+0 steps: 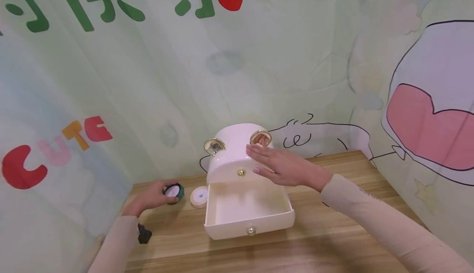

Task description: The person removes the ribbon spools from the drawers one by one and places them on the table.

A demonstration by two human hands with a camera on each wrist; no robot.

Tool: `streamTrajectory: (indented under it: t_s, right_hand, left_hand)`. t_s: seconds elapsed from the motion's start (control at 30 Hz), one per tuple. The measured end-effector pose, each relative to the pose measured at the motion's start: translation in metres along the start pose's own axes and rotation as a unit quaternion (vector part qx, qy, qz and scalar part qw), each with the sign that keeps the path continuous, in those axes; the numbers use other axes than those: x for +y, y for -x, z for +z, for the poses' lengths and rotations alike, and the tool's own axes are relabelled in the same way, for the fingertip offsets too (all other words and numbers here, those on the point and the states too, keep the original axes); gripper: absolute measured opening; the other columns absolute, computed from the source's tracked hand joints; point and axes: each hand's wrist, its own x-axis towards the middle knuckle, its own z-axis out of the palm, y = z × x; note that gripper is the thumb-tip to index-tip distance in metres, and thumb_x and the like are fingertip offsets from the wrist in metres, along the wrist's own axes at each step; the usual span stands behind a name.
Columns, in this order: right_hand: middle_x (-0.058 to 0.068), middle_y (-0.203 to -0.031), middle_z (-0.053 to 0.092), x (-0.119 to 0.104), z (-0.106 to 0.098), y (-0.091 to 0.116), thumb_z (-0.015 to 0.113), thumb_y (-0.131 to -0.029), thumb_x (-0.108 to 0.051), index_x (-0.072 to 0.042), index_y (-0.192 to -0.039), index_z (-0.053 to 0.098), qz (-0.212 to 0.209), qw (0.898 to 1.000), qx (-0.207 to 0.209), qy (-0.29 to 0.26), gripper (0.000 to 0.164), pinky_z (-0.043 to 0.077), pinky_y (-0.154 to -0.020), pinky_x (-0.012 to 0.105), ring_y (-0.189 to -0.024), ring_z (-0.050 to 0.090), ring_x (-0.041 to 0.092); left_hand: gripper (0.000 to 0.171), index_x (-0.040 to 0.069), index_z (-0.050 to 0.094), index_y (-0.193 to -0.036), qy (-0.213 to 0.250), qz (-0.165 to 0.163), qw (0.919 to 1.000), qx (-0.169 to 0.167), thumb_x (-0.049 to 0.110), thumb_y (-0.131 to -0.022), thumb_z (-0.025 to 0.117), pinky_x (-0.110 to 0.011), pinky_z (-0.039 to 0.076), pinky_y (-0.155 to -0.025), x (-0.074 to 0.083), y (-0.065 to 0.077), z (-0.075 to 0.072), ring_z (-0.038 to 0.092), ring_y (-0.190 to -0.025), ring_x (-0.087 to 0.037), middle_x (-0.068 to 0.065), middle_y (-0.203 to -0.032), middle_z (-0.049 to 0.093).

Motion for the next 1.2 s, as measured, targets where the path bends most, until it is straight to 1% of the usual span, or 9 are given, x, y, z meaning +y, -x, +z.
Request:
streamTrajectory:
  t_s: [0.1, 0.2, 0.27, 0.4, 0.53, 0.57, 0.77, 0.97, 1.2]
  right_hand:
    - [0.004, -0.173, 0.033, 0.000, 0.000, -0.001, 0.050, -0.110, -0.038, -0.015, -0.165, 0.033, 0.002, 1.000, -0.001, 0.001, 0.062, 0.038, -0.125, 0.050, -0.159, 0.035, 0.027]
    - [0.004, -0.172, 0.033, -0.001, 0.000, -0.003, 0.051, -0.110, -0.038, -0.015, -0.165, 0.034, 0.003, 1.000, -0.002, -0.002, 0.062, 0.038, -0.125, 0.051, -0.159, 0.035, 0.027]
    - [0.004, -0.172, 0.033, -0.002, 0.001, -0.005, 0.051, -0.110, -0.038, -0.014, -0.165, 0.033, 0.003, 1.000, -0.006, -0.007, 0.062, 0.037, -0.125, 0.051, -0.159, 0.034, 0.027]
    - [0.005, -0.173, 0.031, -0.005, 0.003, -0.007, 0.051, -0.110, -0.039, -0.013, -0.165, 0.033, 0.000, 1.000, -0.014, -0.011, 0.063, 0.035, -0.126, 0.051, -0.160, 0.033, 0.028]
    - [0.005, -0.173, 0.031, -0.005, 0.004, -0.005, 0.051, -0.110, -0.039, -0.014, -0.165, 0.033, 0.006, 1.000, -0.014, -0.009, 0.064, 0.036, -0.126, 0.051, -0.160, 0.032, 0.028]
    - [0.005, -0.173, 0.031, -0.005, 0.004, -0.005, 0.051, -0.109, -0.039, -0.014, -0.165, 0.033, 0.007, 1.000, -0.013, -0.009, 0.064, 0.036, -0.126, 0.051, -0.160, 0.032, 0.028]
    - [0.005, -0.173, 0.031, -0.003, 0.002, -0.004, 0.052, -0.109, -0.040, -0.014, -0.165, 0.033, 0.004, 1.000, -0.009, -0.004, 0.064, 0.037, -0.126, 0.051, -0.160, 0.033, 0.028]
    - [0.004, -0.173, 0.031, -0.002, 0.001, -0.002, 0.051, -0.109, -0.041, -0.014, -0.165, 0.033, 0.008, 1.000, -0.008, -0.005, 0.064, 0.037, -0.125, 0.051, -0.160, 0.033, 0.028]
    - [0.005, -0.172, 0.033, -0.001, 0.001, -0.001, 0.052, -0.109, -0.040, -0.013, -0.164, 0.034, 0.005, 1.000, -0.004, 0.001, 0.064, 0.038, -0.125, 0.051, -0.160, 0.033, 0.028]
  left_hand:
    - [0.058, -0.002, 0.067, -0.133, -0.002, 0.000, 1.0000, -0.002, 0.026, -0.085, 0.085, -0.055, 0.054, -0.099, -0.008, -0.005, 0.006, 0.067, -0.115, -0.032, -0.020, -0.130, 0.070]
    - [0.059, -0.003, 0.067, -0.132, -0.001, -0.002, 1.0000, -0.006, 0.025, -0.084, 0.087, -0.052, 0.055, -0.097, -0.016, -0.007, 0.012, 0.066, -0.113, -0.030, -0.020, -0.130, 0.070]
    - [0.061, -0.004, 0.066, -0.133, 0.002, -0.005, 0.9999, -0.011, 0.023, -0.083, 0.087, -0.051, 0.055, -0.096, -0.021, -0.007, 0.015, 0.066, -0.114, -0.031, -0.022, -0.131, 0.070]
    - [0.063, -0.008, 0.064, -0.135, 0.007, -0.023, 0.9996, -0.018, 0.021, -0.083, 0.087, -0.055, 0.053, -0.101, -0.026, -0.004, 0.020, 0.065, -0.120, -0.037, -0.026, -0.135, 0.067]
    - [0.064, -0.009, 0.063, -0.135, 0.010, -0.031, 0.9993, -0.018, 0.020, -0.083, 0.087, -0.059, 0.051, -0.104, -0.026, -0.005, 0.024, 0.064, -0.124, -0.041, -0.028, -0.137, 0.066]
    - [0.065, -0.009, 0.063, -0.135, 0.014, -0.037, 0.9991, -0.018, 0.020, -0.082, 0.087, -0.059, 0.051, -0.105, -0.027, -0.006, 0.025, 0.063, -0.125, -0.042, -0.028, -0.137, 0.065]
    - [0.065, -0.009, 0.063, -0.134, 0.012, -0.044, 0.9988, -0.017, 0.018, -0.081, 0.089, -0.059, 0.050, -0.106, -0.029, -0.012, 0.033, 0.063, -0.125, -0.040, -0.028, -0.137, 0.065]
    - [0.063, -0.011, 0.064, -0.131, -0.006, -0.027, 0.9996, -0.012, 0.015, -0.079, 0.089, -0.060, 0.050, -0.106, -0.024, -0.014, 0.036, 0.064, -0.123, -0.042, -0.028, -0.133, 0.067]
    - [0.063, -0.011, 0.063, -0.133, -0.012, -0.034, 0.9991, -0.022, 0.014, -0.080, 0.088, -0.060, 0.050, -0.107, -0.020, -0.018, 0.038, 0.064, -0.124, -0.041, -0.028, -0.134, 0.067]
